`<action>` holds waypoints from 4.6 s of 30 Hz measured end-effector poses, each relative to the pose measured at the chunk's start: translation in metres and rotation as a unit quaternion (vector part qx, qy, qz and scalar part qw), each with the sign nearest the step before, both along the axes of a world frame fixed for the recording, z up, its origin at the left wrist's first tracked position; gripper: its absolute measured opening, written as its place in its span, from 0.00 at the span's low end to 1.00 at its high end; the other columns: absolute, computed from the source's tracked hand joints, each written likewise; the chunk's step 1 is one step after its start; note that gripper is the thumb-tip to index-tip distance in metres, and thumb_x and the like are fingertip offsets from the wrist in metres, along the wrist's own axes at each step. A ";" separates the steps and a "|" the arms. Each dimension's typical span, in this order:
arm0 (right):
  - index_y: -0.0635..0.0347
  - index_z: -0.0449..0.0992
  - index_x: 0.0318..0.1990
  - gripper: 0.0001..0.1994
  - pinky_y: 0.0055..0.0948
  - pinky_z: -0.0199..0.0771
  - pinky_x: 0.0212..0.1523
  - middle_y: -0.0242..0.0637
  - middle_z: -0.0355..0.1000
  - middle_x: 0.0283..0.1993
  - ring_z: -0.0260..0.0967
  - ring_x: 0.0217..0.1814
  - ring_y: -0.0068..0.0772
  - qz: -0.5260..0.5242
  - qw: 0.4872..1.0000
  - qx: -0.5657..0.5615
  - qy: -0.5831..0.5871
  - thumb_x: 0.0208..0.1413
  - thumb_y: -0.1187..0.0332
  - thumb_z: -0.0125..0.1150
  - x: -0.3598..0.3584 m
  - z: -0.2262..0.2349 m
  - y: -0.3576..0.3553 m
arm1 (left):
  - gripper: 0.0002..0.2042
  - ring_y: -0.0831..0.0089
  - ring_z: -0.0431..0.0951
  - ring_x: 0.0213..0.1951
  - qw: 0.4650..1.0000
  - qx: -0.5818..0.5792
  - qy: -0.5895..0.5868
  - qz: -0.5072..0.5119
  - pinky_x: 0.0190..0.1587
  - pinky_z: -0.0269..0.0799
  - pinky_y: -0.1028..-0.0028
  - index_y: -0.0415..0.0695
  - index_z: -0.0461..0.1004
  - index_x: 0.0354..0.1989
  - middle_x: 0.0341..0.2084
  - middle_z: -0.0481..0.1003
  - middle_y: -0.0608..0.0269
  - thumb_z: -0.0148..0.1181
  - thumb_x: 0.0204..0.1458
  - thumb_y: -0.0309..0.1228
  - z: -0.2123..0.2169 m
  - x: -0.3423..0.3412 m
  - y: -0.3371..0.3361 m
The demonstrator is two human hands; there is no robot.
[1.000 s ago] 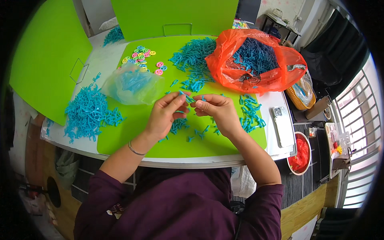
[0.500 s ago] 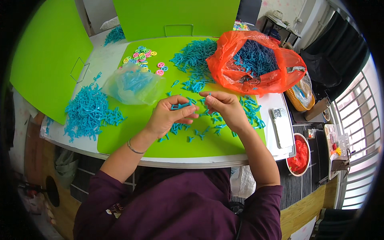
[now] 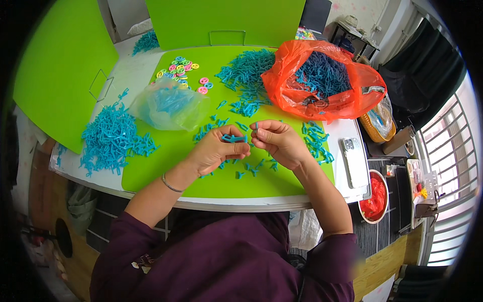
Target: Assembling small blue and green plastic pieces at a workbench station.
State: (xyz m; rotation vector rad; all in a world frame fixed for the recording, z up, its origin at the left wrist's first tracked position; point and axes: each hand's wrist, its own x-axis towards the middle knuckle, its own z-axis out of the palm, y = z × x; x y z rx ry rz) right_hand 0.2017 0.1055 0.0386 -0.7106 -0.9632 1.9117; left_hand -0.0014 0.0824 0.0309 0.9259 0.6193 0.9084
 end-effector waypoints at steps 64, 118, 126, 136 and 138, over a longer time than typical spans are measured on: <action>0.62 0.76 0.34 0.10 0.27 0.69 0.33 0.38 0.73 0.29 0.70 0.28 0.29 0.089 0.768 0.377 -0.509 0.44 0.67 0.65 -0.010 0.023 -0.019 | 0.07 0.71 0.78 0.35 0.977 -0.136 -0.138 0.093 0.37 0.77 0.81 0.40 0.71 0.35 0.32 0.76 0.57 0.56 0.52 0.30 0.012 -0.024 0.017; 0.64 0.74 0.34 0.03 0.24 0.73 0.37 0.37 0.74 0.32 0.72 0.34 0.27 -0.042 0.996 0.036 -0.072 0.52 0.75 0.59 -0.011 0.008 -0.015 | 0.07 0.78 0.77 0.34 0.984 0.095 0.060 0.141 0.38 0.77 0.79 0.37 0.76 0.38 0.33 0.76 0.63 0.57 0.52 0.25 0.000 0.004 -0.002; 0.66 0.73 0.32 0.03 0.25 0.74 0.36 0.39 0.73 0.31 0.71 0.31 0.29 -0.074 0.976 0.121 -0.164 0.51 0.76 0.59 -0.017 0.008 -0.022 | 0.07 0.81 0.77 0.27 0.904 0.285 0.206 0.242 0.31 0.73 0.83 0.33 0.77 0.35 0.24 0.78 0.63 0.58 0.51 0.24 -0.005 0.006 -0.005; 0.66 0.73 0.31 0.03 0.24 0.74 0.35 0.39 0.73 0.31 0.72 0.31 0.29 -0.068 0.993 0.058 -0.078 0.51 0.76 0.59 -0.021 -0.002 -0.020 | 0.06 0.77 0.78 0.30 0.892 0.328 0.215 0.226 0.34 0.76 0.79 0.33 0.76 0.36 0.28 0.78 0.59 0.57 0.52 0.22 -0.002 0.004 -0.006; 0.66 0.73 0.32 0.02 0.24 0.74 0.35 0.39 0.73 0.31 0.72 0.32 0.29 -0.087 0.983 0.098 -0.128 0.51 0.77 0.59 -0.023 -0.003 -0.020 | 0.06 0.78 0.78 0.28 0.932 0.247 0.154 0.215 0.31 0.74 0.81 0.33 0.77 0.36 0.26 0.79 0.59 0.56 0.51 0.22 -0.003 0.007 -0.005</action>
